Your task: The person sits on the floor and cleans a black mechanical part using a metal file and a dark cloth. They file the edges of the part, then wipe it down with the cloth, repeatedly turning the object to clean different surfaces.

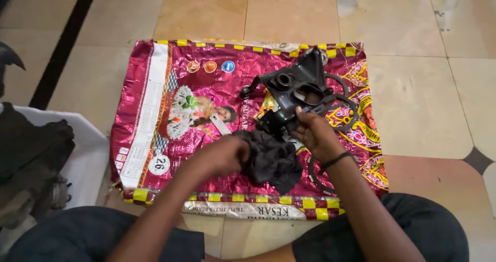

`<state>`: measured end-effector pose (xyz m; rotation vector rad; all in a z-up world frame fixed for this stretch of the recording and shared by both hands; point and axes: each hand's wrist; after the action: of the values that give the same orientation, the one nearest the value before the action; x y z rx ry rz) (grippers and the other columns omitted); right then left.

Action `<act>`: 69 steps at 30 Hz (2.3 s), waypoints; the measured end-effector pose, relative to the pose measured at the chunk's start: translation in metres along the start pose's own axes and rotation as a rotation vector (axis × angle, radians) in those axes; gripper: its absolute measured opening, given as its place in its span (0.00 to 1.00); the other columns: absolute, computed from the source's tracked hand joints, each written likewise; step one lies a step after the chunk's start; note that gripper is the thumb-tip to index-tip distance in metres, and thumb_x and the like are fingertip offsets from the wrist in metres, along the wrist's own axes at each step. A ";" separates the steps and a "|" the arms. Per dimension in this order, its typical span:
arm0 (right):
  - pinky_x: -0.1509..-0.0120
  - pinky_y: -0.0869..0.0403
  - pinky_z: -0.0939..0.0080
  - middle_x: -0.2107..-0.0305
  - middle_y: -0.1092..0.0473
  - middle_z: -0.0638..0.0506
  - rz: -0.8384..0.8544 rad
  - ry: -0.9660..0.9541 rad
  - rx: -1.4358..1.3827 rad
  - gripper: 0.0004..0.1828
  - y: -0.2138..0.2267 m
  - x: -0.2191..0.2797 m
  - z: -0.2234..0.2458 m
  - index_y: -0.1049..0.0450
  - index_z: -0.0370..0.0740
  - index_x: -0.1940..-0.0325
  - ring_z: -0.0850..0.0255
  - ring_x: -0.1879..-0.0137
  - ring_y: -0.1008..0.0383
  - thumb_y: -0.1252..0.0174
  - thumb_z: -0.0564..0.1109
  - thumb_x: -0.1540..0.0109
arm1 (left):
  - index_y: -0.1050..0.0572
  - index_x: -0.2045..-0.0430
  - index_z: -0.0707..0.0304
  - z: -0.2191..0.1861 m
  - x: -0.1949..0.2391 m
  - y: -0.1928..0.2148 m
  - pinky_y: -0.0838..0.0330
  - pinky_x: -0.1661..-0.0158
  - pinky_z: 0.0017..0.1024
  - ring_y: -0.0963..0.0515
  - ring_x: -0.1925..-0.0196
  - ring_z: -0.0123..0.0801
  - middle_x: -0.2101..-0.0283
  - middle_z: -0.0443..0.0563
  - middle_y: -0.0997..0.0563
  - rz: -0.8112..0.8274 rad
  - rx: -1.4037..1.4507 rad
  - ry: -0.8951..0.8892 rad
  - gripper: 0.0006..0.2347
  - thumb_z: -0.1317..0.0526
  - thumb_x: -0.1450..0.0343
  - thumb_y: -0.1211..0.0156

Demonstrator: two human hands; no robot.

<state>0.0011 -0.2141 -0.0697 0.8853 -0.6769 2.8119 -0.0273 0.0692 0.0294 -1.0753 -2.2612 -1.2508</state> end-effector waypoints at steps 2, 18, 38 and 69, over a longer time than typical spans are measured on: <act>0.43 0.25 0.55 0.61 0.24 0.54 -0.004 0.024 -0.004 0.09 -0.005 0.006 0.001 0.29 0.44 0.57 0.62 0.54 0.23 0.42 0.51 0.34 | 0.20 0.69 0.66 0.017 -0.004 0.012 0.21 0.63 0.36 0.15 0.67 0.39 0.68 0.57 0.15 -0.212 0.143 -0.108 0.07 0.69 0.38 0.35; 0.45 0.26 0.61 0.63 0.25 0.57 -0.014 0.078 0.041 0.08 -0.020 0.015 0.006 0.29 0.46 0.59 0.65 0.55 0.24 0.44 0.50 0.31 | 0.21 0.59 0.67 0.071 -0.026 0.003 0.27 0.53 0.48 0.24 0.48 0.58 0.55 0.66 0.22 -0.628 -0.490 -0.141 0.17 0.67 0.43 0.33; 0.49 0.25 0.63 0.64 0.24 0.54 0.017 0.130 0.062 0.12 -0.024 0.014 0.001 0.28 0.42 0.59 0.66 0.58 0.23 0.47 0.53 0.30 | 0.23 0.72 0.73 0.016 -0.085 -0.043 0.23 0.71 0.27 0.17 0.74 0.31 0.72 0.54 0.17 -0.806 1.283 -0.234 0.01 0.72 0.33 0.38; 0.53 0.28 0.66 0.64 0.24 0.53 -0.088 0.184 0.199 0.17 -0.044 0.024 0.004 0.25 0.36 0.57 0.68 0.60 0.26 0.44 0.55 0.32 | 0.21 0.78 0.69 0.023 -0.059 -0.006 0.24 0.63 0.42 0.15 0.67 0.51 0.71 0.64 0.17 -0.875 0.346 -0.222 0.03 0.68 0.40 0.37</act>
<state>-0.0055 -0.1770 -0.0365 0.6534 -0.3294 2.8696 0.0083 0.0595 -0.0220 -0.0616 -3.1147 -0.9408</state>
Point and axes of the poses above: each hand's wrist, its own x-axis away from the middle knuckle, its own y-axis out of the back of the hand, z = x × y
